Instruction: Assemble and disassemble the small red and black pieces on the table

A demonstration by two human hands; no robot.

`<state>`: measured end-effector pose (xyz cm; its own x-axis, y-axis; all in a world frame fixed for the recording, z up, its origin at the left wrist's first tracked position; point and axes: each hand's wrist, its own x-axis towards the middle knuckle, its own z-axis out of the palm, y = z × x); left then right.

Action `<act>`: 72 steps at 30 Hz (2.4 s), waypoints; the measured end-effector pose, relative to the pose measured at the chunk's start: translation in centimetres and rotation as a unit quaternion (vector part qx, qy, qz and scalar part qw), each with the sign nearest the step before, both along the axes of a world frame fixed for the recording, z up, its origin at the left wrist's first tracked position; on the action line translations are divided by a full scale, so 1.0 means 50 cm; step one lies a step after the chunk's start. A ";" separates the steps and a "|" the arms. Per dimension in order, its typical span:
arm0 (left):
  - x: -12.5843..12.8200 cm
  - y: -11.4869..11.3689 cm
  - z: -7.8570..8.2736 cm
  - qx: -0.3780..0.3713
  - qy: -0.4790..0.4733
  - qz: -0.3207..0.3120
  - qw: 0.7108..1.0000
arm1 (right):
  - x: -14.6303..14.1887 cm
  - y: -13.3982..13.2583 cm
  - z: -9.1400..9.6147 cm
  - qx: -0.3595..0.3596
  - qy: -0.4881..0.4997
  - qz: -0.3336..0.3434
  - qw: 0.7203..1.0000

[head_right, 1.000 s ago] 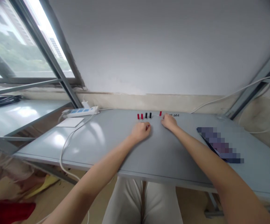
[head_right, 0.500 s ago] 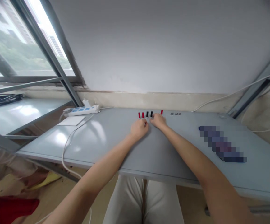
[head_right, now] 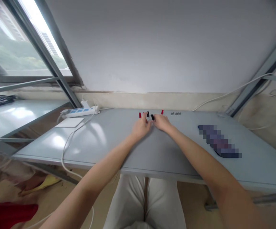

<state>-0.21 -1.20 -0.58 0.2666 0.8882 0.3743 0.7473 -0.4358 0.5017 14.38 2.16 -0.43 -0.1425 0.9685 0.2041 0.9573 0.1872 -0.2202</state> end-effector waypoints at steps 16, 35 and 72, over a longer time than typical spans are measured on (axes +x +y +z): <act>0.013 0.034 -0.004 -0.131 -0.261 -0.094 0.952 | 0.064 -0.094 0.019 0.095 0.048 0.103 0.989; 0.004 0.028 0.008 -0.216 -0.376 -0.051 0.900 | 0.056 -0.097 0.012 0.107 0.041 0.099 0.988; 0.009 0.028 -0.025 -0.014 -0.084 -0.156 0.984 | 0.066 -0.069 -0.030 -0.136 0.422 0.131 0.887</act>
<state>0.24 0.17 -1.82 0.4635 0.7842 0.4126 0.4849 -0.6142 0.6226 17.66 -1.28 -1.93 -0.2774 0.9546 0.1086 0.3610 0.2083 -0.9090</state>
